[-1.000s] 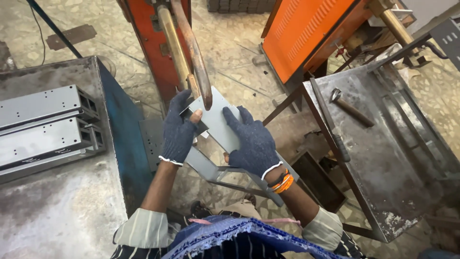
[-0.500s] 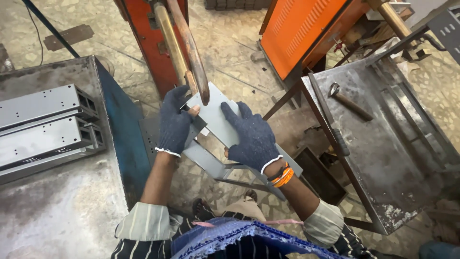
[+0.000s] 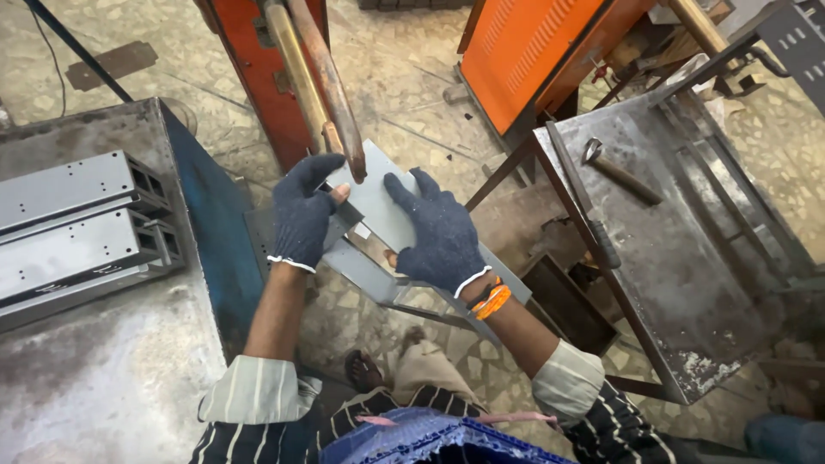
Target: Assembling and spot welding metal components to create an enclosure.
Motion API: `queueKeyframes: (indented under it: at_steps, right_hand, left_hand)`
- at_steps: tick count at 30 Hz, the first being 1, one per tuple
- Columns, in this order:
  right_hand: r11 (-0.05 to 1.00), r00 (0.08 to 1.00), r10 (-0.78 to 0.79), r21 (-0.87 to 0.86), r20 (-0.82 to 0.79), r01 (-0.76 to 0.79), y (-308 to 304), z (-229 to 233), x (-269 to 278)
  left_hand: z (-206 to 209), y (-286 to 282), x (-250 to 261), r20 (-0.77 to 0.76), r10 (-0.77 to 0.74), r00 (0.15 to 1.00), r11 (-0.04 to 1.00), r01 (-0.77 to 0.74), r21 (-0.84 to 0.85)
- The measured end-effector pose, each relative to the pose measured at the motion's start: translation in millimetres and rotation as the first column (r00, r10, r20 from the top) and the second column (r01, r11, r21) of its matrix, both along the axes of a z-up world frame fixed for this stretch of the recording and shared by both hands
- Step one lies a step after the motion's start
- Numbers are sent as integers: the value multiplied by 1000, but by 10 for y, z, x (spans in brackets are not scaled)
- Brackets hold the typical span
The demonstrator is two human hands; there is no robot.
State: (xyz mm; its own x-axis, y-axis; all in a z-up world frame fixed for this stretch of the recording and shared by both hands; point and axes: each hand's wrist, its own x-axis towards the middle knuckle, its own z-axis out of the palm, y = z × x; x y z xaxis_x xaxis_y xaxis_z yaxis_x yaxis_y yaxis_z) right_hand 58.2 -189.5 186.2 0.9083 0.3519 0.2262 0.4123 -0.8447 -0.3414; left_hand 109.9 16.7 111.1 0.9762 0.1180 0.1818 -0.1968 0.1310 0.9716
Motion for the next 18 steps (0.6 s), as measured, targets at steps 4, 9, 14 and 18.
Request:
queueKeyframes:
  at_steps: [4,9,14,18]
  right_hand:
    - [1000,1000,-7,10,14,7,-3,-3,-10]
    - [1000,999,-1,-17,38,2,-18,65,-18]
    - [1000,1000,10,-23,16,-10,-33,127,7]
    - [999,1000,19,-40,-2,-19,-61,121,37]
  left_hand:
    - [151,-3,-82,-133,31,991,999,-25,44]
    - [50,-2,-90,-153,38,988,998,-31,51]
    - [99,37,-142,-110,20,994,995,-9,103]
    - [61,147,-178,80,-105,991,989,96,115]
